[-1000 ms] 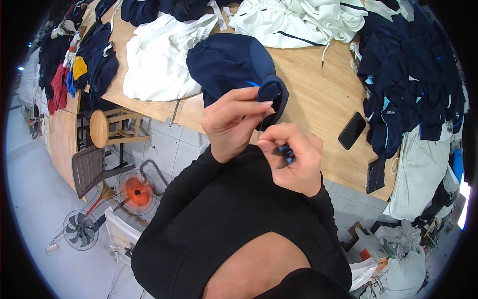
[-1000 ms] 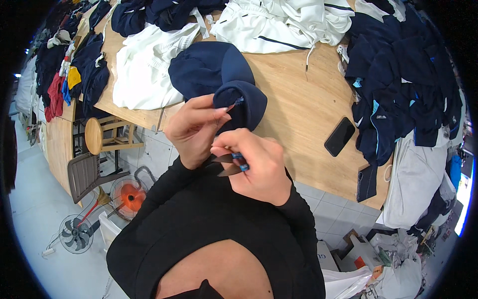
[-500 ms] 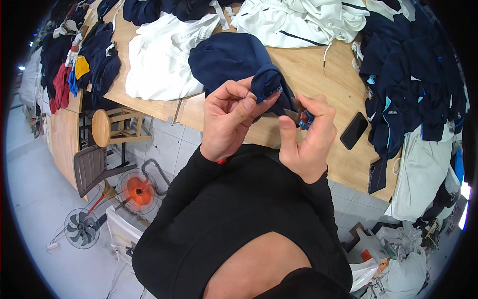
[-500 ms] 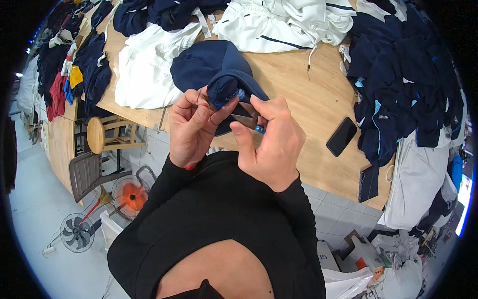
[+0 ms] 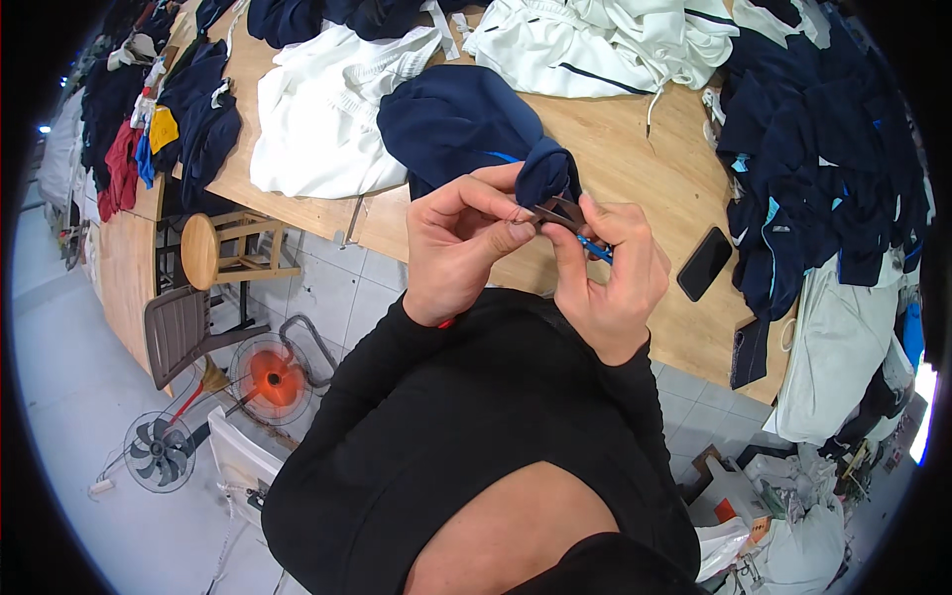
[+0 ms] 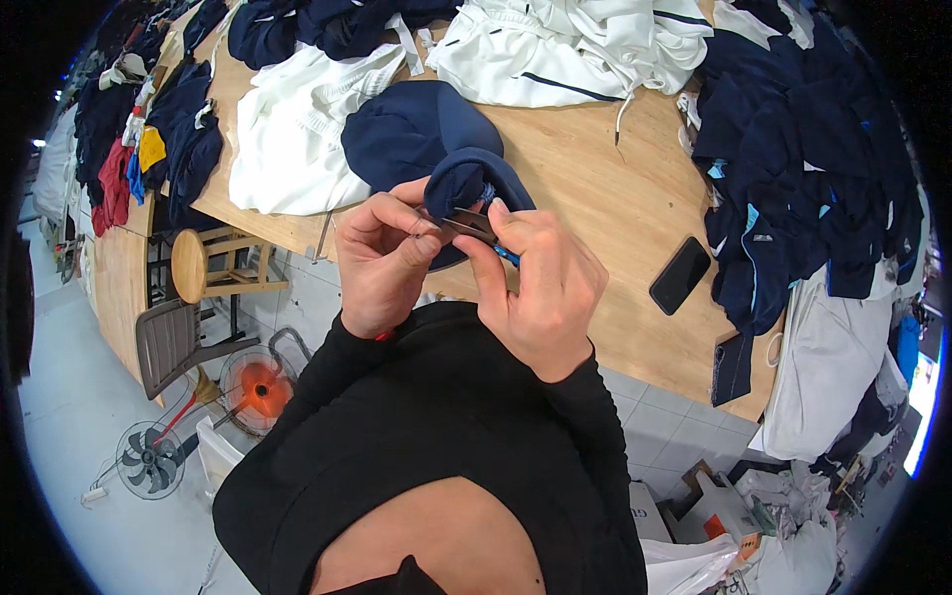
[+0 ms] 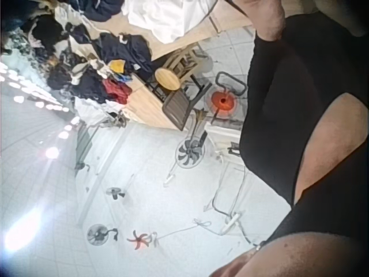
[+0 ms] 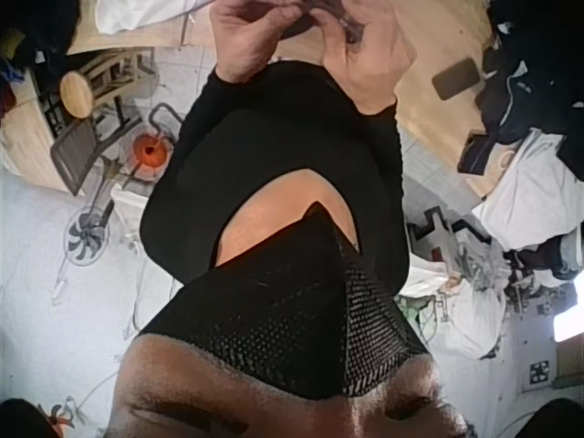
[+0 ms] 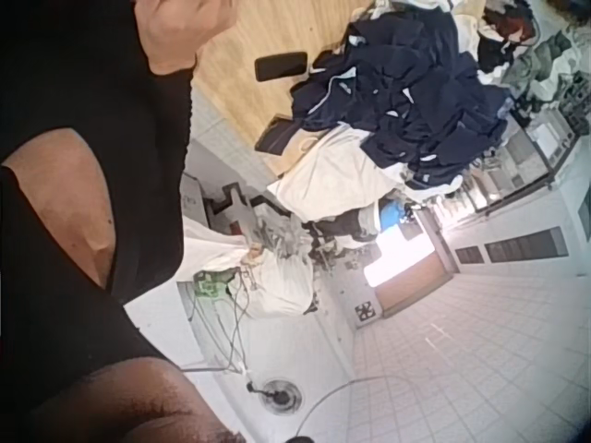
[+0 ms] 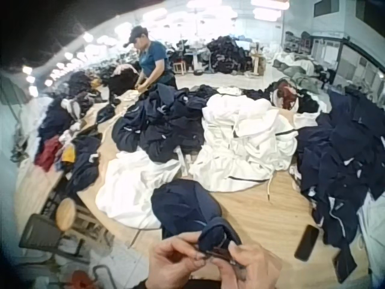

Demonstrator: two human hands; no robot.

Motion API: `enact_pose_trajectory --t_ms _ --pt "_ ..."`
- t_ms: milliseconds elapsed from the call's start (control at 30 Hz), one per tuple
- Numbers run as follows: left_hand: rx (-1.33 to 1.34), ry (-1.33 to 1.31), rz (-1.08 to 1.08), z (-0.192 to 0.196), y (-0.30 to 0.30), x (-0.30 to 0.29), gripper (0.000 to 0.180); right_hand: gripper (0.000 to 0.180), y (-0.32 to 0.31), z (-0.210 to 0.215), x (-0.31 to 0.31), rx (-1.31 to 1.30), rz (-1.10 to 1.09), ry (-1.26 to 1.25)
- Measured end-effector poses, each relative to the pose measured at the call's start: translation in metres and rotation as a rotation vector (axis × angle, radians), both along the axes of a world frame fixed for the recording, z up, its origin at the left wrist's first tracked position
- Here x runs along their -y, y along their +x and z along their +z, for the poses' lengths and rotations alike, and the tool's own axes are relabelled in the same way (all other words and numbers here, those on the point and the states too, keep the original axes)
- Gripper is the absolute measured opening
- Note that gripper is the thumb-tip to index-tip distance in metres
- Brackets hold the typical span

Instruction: The person turns over a pair of shorts, trims threads from the fabric using thread snips, and lays the shorts onto the table.

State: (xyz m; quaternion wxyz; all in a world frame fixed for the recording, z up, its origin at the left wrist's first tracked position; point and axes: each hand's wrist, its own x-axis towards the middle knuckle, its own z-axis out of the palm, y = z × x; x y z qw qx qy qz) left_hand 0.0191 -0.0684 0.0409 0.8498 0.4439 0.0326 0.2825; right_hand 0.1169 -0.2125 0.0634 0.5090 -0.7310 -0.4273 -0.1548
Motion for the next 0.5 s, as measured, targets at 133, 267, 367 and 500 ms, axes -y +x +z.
enact_pose_trajectory --t_ms 133,267,367,500 --pt "0.001 0.014 0.004 0.0018 0.0006 -0.0005 0.016 0.035 0.002 -0.0013 0.0007 0.004 0.012 0.006" --pt "0.021 0.052 0.005 0.0006 0.0002 -0.0008 0.016 0.036 0.0026 -0.0006 -0.0017 0.012 0.027 0.043" --pt "-0.005 0.101 0.008 0.0016 -0.0006 -0.0016 0.016 0.037 0.0048 -0.003 -0.0017 0.053 0.017 0.031" --pt "-0.026 0.1 -0.01 0.0031 -0.0011 -0.0014 0.016 0.038 0.0059 -0.0047 -0.0028 0.125 -0.008 0.04"
